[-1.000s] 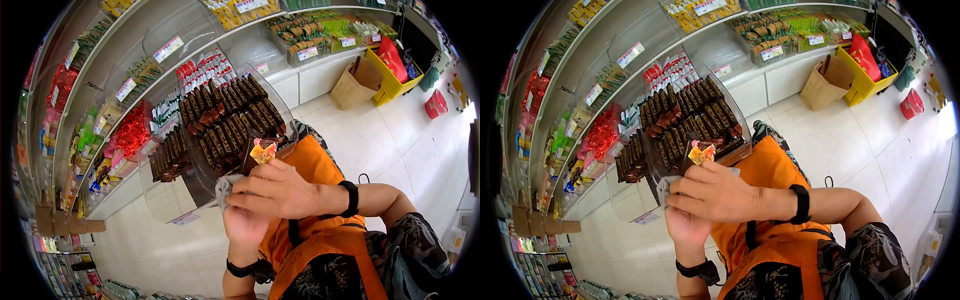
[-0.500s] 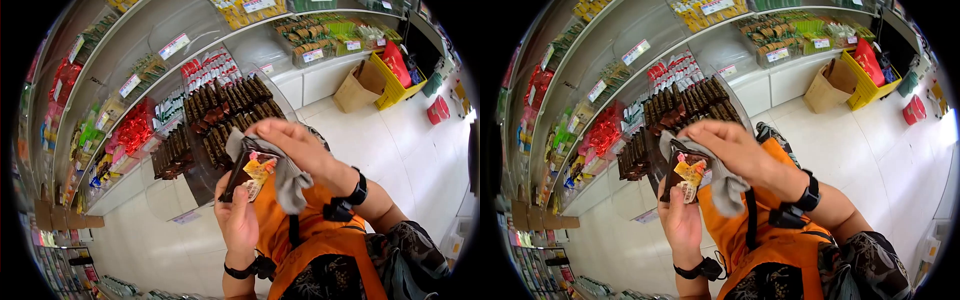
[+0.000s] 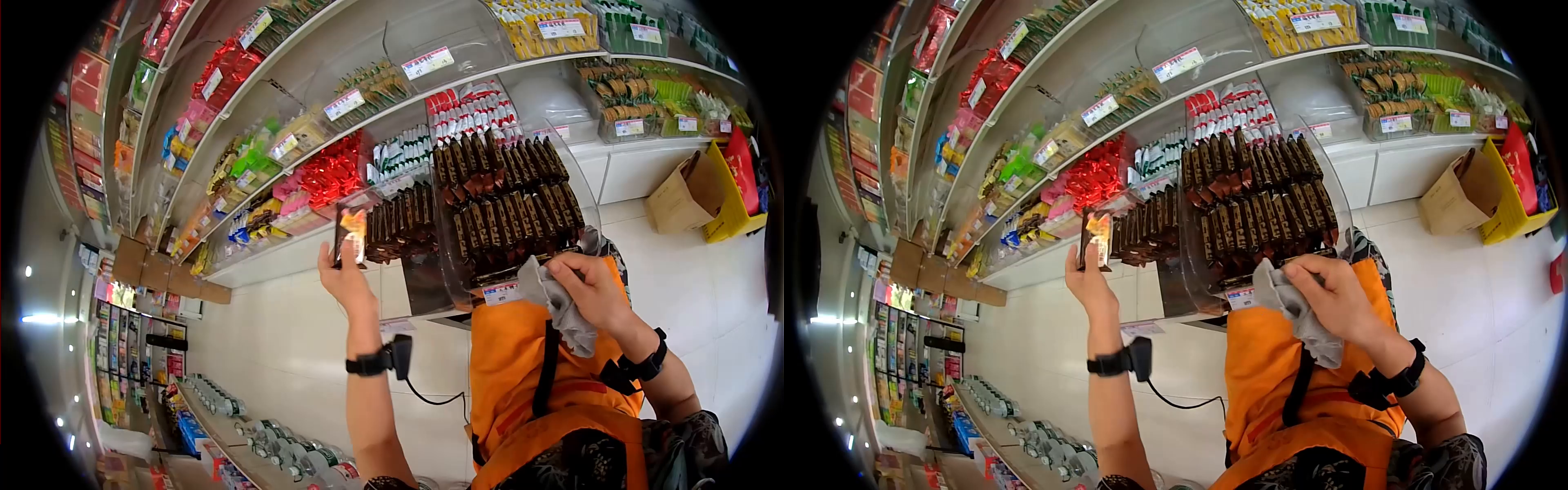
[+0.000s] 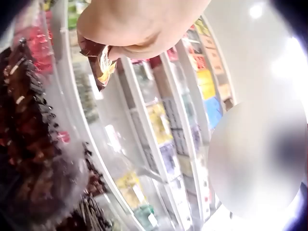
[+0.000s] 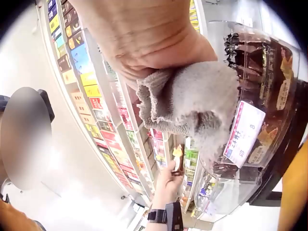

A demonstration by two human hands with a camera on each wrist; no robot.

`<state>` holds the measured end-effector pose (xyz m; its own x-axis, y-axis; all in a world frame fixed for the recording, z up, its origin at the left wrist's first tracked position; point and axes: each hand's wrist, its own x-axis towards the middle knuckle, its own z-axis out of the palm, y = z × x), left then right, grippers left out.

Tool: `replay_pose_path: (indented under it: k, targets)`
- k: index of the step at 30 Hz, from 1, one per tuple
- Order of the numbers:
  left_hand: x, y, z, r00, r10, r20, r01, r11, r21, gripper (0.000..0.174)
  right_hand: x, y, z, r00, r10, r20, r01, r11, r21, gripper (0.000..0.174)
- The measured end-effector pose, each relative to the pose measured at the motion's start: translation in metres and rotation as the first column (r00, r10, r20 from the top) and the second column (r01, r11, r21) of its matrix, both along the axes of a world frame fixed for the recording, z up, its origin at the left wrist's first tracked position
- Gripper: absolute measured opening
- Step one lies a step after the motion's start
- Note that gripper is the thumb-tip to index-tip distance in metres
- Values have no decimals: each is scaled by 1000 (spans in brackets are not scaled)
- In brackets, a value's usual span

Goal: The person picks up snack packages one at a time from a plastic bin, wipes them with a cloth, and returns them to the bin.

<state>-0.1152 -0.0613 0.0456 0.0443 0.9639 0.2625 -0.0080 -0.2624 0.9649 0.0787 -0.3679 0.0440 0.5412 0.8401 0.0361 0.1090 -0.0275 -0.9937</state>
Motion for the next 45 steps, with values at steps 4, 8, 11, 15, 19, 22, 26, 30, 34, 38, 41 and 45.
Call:
replay_pose_path:
  k: [4,8,11,15,19,22,26,30,34,38,41,45]
  targets:
    - [-19,77,-49,865,311,-393,-163,916,367,40,1,-6,-15,999,-3,40,3,1000,-5,25]
    - [-6,68,-46,550,508,-663,-36,808,588,29,4,-12,-20,999,-10,40,11,1000,-18,25]
    - [5,67,-43,486,492,-723,20,820,572,25,6,-13,-21,999,-25,35,26,999,-28,25]
    - [19,61,-37,496,518,-697,28,793,609,25,8,-17,-22,996,-36,79,38,999,-24,24]
    - [24,60,-34,429,448,-785,-11,871,491,29,9,-16,-25,994,-38,104,41,999,-18,23]
    - [32,65,-36,382,407,-830,15,895,446,37,11,-15,-27,993,-50,105,51,999,0,23]
    - [34,81,-56,422,367,-829,17,911,412,45,17,-18,-28,992,-82,98,78,996,44,23]
    - [9,129,-73,603,209,-770,-14,968,252,44,23,-22,-31,992,-103,69,101,995,25,22]
    - [8,108,-63,792,149,-592,-45,981,187,36,24,-20,-37,993,-94,69,91,995,44,21]
    - [21,82,-57,859,307,-409,-190,934,303,33,24,-19,-37,993,-84,82,78,994,71,20]
    - [11,99,-72,606,477,-637,110,743,661,29,24,-18,-38,993,-94,68,89,993,76,19]
    - [12,102,-75,624,416,-661,109,792,601,27,24,-20,-36,992,-107,61,101,991,85,19]
